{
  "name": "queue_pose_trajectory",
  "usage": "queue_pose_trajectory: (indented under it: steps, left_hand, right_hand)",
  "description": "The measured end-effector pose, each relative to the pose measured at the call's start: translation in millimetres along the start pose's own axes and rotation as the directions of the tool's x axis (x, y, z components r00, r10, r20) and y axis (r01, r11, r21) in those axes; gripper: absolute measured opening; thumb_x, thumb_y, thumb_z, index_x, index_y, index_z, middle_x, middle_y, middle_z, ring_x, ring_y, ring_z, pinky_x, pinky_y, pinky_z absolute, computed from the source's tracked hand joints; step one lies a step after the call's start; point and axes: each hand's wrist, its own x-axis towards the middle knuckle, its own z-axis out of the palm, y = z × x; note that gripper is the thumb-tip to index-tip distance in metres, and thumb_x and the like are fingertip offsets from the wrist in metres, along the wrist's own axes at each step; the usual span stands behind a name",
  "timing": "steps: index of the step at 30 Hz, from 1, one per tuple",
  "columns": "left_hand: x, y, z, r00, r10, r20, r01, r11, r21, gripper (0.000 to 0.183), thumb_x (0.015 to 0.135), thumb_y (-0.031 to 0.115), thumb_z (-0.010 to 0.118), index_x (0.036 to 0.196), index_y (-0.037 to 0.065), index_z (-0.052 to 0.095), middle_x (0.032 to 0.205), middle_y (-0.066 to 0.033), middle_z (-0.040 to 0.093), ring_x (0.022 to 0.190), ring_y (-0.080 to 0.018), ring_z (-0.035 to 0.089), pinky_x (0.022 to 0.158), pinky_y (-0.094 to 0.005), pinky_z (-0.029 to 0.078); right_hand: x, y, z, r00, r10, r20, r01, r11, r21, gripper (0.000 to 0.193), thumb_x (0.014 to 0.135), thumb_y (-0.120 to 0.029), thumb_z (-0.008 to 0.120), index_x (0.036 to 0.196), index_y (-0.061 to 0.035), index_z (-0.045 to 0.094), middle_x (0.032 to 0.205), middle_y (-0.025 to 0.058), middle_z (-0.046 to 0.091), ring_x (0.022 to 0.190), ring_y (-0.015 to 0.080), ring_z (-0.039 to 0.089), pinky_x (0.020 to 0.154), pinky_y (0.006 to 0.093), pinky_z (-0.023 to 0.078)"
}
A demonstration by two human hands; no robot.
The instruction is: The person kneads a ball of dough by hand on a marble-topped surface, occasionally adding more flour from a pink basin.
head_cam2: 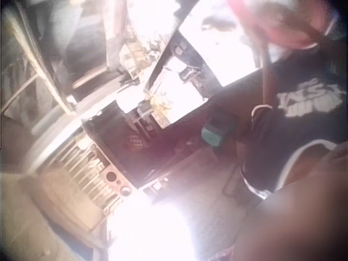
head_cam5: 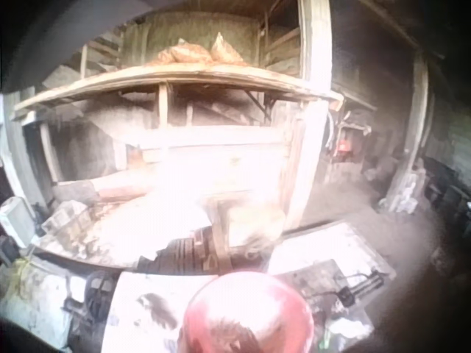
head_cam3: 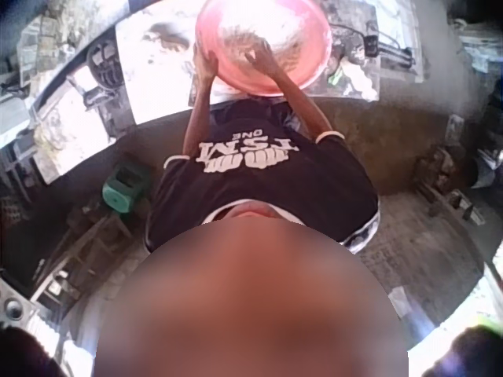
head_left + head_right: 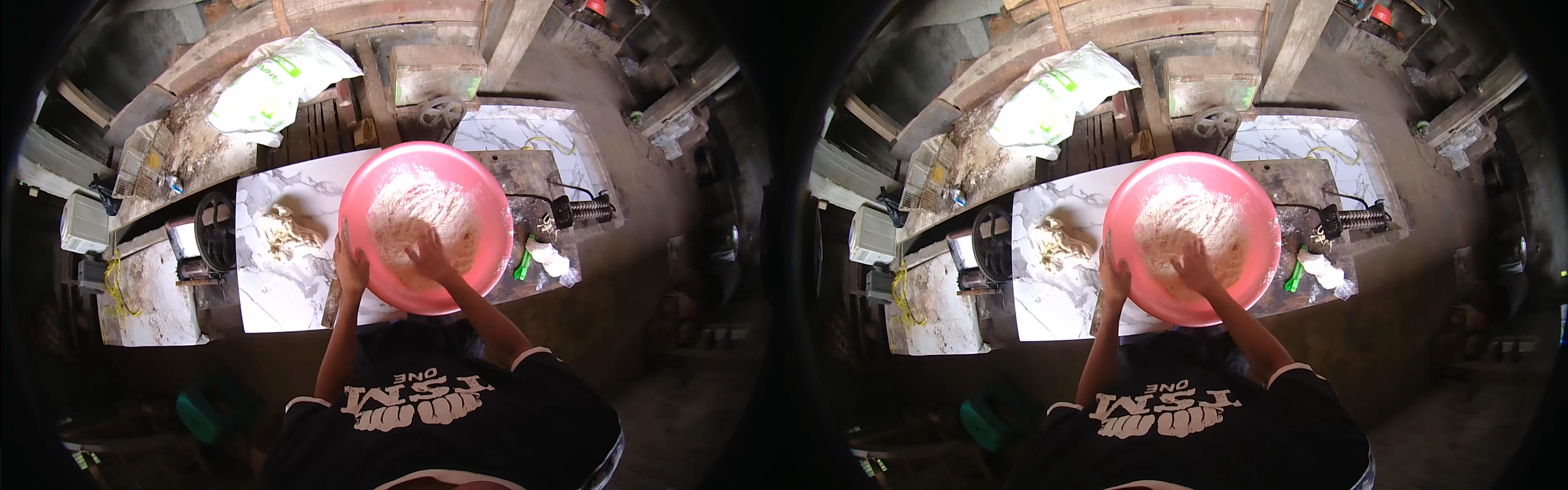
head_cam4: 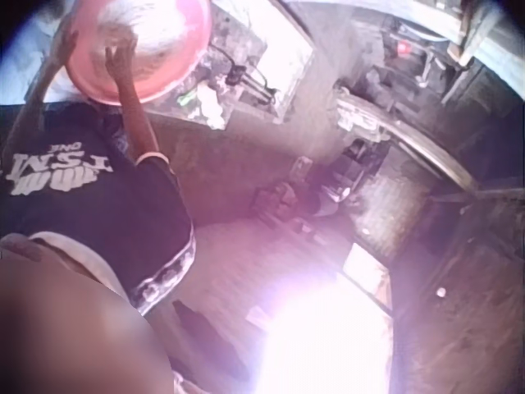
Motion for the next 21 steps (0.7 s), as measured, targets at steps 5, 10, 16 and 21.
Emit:
queue_pose_trajectory:
  steps: [5,10,16,21]
  left_hand:
    - [3.1,2.4,3.6,1.000,-0.006,0.006,0.006,1.000,0.009,0.060,0.065,-0.003,0.042,0.123,0.006,0.029,0.113,-0.0249,0.038,0.102,-0.0410,0.037,0.086,-0.0419,0.031]
    - [6.2,-0.3,0.9,0.999,0.033,0.024,-0.032,0.999,-0.022,0.061,0.065,-0.004,0.042,0.124,0.006,0.029,0.114,-0.0250,0.038,0.102,-0.0411,0.037,0.086,-0.0421,0.031]
    - [0.5,-4.3,-5.9,0.994,0.045,0.100,-0.050,0.998,0.048,0.061,0.066,-0.005,0.041,0.124,0.007,0.028,0.117,-0.0226,0.037,0.104,-0.0408,0.036,0.087,-0.0407,0.032]
    - [-8.0,-4.8,-15.6,0.995,-0.010,0.095,0.007,1.000,0.028,0.059,0.067,-0.007,0.040,0.123,0.006,0.030,0.120,-0.0201,0.036,0.107,-0.0405,0.034,0.090,-0.0397,0.030]
  right_hand:
    - [-16.1,-9.4,9.7,0.903,-0.394,-0.174,0.406,0.913,0.044,0.053,0.076,-0.032,0.049,0.123,-0.0136,0.031,0.127,0.0117,0.028,0.120,0.0268,0.023,0.095,0.0397,0.023]
    - [17.3,0.9,4.5,0.744,-0.667,-0.035,0.645,0.731,-0.222,0.050,0.069,-0.012,0.055,0.116,-0.0222,0.042,0.129,-0.0004,0.030,0.119,0.0181,0.028,0.093,0.0347,0.028]
    - [80.1,66.9,4.2,0.824,-0.419,-0.381,0.514,0.836,0.191,0.041,0.075,-0.007,0.047,0.115,-0.0123,0.043,0.122,0.0082,0.039,0.114,0.0227,0.034,0.096,0.0335,0.026]
    - [35.2,63.6,-10.5,0.955,-0.082,-0.284,0.088,0.996,0.009,0.040,0.080,-0.018,0.039,0.116,-0.0004,0.038,0.126,0.0151,0.032,0.116,0.0254,0.031,0.096,0.0336,0.026]
